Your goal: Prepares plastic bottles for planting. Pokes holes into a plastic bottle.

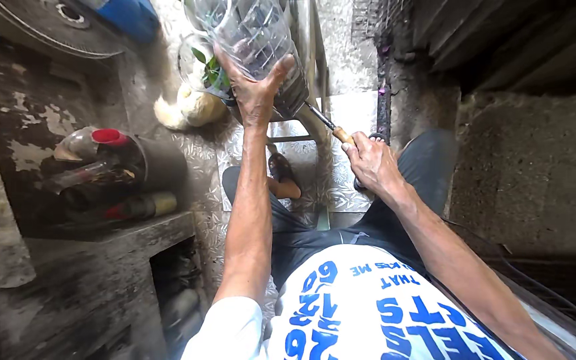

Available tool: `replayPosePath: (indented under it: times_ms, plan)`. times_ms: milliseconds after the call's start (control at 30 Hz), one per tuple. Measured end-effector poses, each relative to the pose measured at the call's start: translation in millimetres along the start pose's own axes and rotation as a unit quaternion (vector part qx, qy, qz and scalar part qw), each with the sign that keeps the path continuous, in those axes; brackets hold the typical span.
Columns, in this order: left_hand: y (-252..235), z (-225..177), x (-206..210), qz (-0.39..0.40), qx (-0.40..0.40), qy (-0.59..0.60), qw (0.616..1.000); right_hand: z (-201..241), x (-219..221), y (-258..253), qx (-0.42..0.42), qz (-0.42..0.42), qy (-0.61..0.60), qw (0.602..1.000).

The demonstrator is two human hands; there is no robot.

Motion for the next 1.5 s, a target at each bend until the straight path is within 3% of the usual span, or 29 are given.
replayPosePath:
  times_ms: [967, 1233, 1500]
  plan:
    - [-11.7, -5.0, -6.5, -0.002, -0.014, -0.04, 0.999, 14.3, 0.9, -16.3, -0.021, 0.019, 0.012, 1.0]
    - [-11.5, -0.3, -3.9, -0.01, -0.012, -0.005, 1.0, 1.9, 1.8, 21.6, -0.084, -0.017, -0.014, 0.996]
    - [-12.4, -3.2, -5.1, -0.01, -0.019, -0.028, 0.999, 8.5, 13.8, 11.5, -0.037, 0.014, 0.001, 0.999]
Point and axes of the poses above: each hand's wrist, its own y-axis away from the middle knuckle, its own x-axis out of the palm, z = x × y, the point moved 2 cm from there along -y, towards the middle knuckle, and after that the axes turned 8 degrees about -y, right-handed, at the moved point
